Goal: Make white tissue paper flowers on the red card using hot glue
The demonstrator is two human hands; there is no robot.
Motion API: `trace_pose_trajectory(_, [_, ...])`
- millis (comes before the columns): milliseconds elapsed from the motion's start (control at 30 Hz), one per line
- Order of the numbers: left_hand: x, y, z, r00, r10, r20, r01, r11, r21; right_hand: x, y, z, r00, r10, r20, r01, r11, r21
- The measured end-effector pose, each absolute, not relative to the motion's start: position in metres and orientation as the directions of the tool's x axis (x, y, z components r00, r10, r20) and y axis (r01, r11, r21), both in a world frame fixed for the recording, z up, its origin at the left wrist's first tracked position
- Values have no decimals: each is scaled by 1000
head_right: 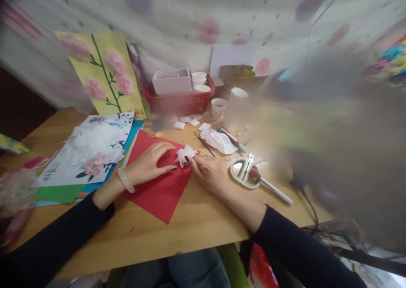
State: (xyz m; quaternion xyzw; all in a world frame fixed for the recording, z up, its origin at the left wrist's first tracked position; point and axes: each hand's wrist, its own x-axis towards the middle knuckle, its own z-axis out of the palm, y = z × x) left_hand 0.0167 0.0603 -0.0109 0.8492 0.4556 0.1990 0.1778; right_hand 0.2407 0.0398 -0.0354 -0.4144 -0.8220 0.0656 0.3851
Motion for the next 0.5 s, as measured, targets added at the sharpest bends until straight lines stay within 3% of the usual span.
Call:
trace_pose_trajectory(167, [0, 54, -31, 556, 830, -42, 777, -500, 383, 239, 39, -34, -497, 640, 586, 619, 735, -277])
trace_pose_trajectory(333, [0, 53, -41, 580, 814, -32, 772, -537, 341, 237, 36, -30, -689, 509, 516, 542, 835, -100])
trace_pose_trajectory(500, [-2, 54, -46, 604, 796, 28, 740, -574, 351, 233, 35, -28, -756, 453, 473, 520, 854, 15])
